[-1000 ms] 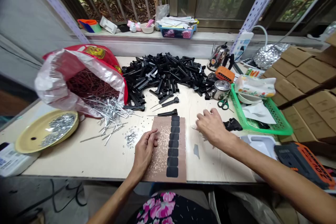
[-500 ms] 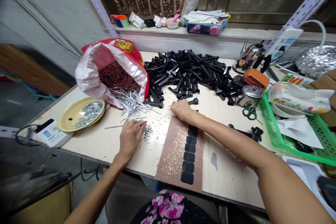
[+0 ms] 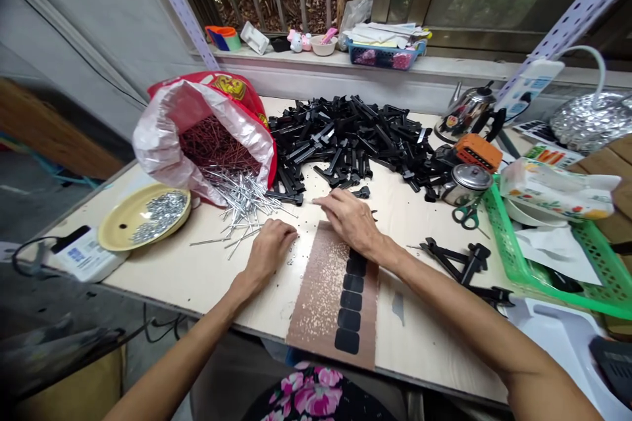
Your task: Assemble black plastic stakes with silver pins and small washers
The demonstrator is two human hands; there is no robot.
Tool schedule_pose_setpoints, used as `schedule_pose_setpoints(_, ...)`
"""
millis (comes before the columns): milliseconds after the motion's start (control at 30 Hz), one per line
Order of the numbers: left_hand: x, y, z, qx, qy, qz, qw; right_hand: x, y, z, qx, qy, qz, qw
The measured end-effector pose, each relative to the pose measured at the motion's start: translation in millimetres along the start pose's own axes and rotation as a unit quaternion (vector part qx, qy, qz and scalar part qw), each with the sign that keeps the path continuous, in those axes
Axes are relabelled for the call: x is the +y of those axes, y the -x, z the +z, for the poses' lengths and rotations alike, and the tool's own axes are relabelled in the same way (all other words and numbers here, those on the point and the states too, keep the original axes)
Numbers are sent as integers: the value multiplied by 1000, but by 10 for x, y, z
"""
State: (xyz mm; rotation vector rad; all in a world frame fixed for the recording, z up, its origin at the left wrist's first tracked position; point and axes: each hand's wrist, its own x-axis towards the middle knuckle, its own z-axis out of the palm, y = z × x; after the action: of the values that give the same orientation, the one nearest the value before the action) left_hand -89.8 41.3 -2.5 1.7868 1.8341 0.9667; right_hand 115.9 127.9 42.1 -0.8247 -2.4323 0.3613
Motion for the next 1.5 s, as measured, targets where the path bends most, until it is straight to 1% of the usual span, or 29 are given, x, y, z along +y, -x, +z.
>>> schedule_pose_setpoints(33,15,4,-21,11,87,-52,995,-56,36,22,5,-16,7,1000)
schedule_pose_setpoints(67,34,9,-42,14,185,-111,976,-116,71,45,8,-29,15,999)
schedule_pose_setpoints(100,59,16,-63,9,283,-171,944,-178,104,67,12,-41,22,999)
schedule_pose_setpoints(133,91,25,-81,-2,370,-222,902,-239,132,84,17,-51,28,998)
schedule_pose_setpoints(167,130,36,-95,-12,439,-259,860,-297,156,95,20,-57,33,998)
schedule_pose_setpoints(200,175,48,-106,-17,489,-282,825,-349,175,101,22,-60,36,997)
schedule_pose_setpoints(233,224,62,-112,-13,521,-295,801,-394,189,102,19,-60,36,997)
schedule_pose_setpoints(267,275,77,-115,-2,540,-300,787,-431,200,98,16,-55,33,998)
schedule_pose_setpoints(300,323,92,-115,14,551,-299,779,-461,207,92,9,-47,31,998)
schedule_pose_setpoints(367,405,121,-113,36,563,-290,773,-502,217,73,-5,-24,30,999)
schedule_pose_setpoints(400,434,134,-113,38,568,-287,771,-517,221,60,-9,-12,33,999)
schedule_pose_setpoints(533,483,181,-122,28,578,-284,765,-570,235,3,-23,34,43,998)
schedule_pose_setpoints(600,489,199,-128,31,573,-280,770,-594,247,-15,-24,55,45,997)
schedule_pose_setpoints(767,498,217,-125,49,544,-236,804,-632,285,-23,-7,97,30,995)
schedule_pose_setpoints(933,480,213,-114,34,511,-227,828,-646,329,-21,-1,143,-5,990)
schedule_pose_setpoints(1033,470,213,-99,39,477,-214,852,-641,374,31,8,159,-19,987)
schedule_pose_setpoints(1133,454,220,-68,54,455,-191,868,-629,414,117,18,168,-16,986)
schedule_pose_setpoints(1167,447,225,-56,60,446,-182,874,-622,421,142,19,163,-9,986)
schedule_pose_setpoints(1233,435,235,-38,73,411,-162,894,-606,423,170,12,122,27,992)
schedule_pose_setpoints(1333,430,247,-30,84,349,-135,923,-573,402,157,-21,-4,94,995)
schedule_pose_setpoints(1400,436,247,-32,82,347,-135,924,-558,388,134,-32,-67,108,991)
schedule_pose_setpoints(1433,439,245,-32,80,357,-138,920,-553,384,126,-31,-79,107,991)
schedule_pose_setpoints(1500,444,240,-29,76,378,-145,911,-550,387,126,-25,-64,101,993)
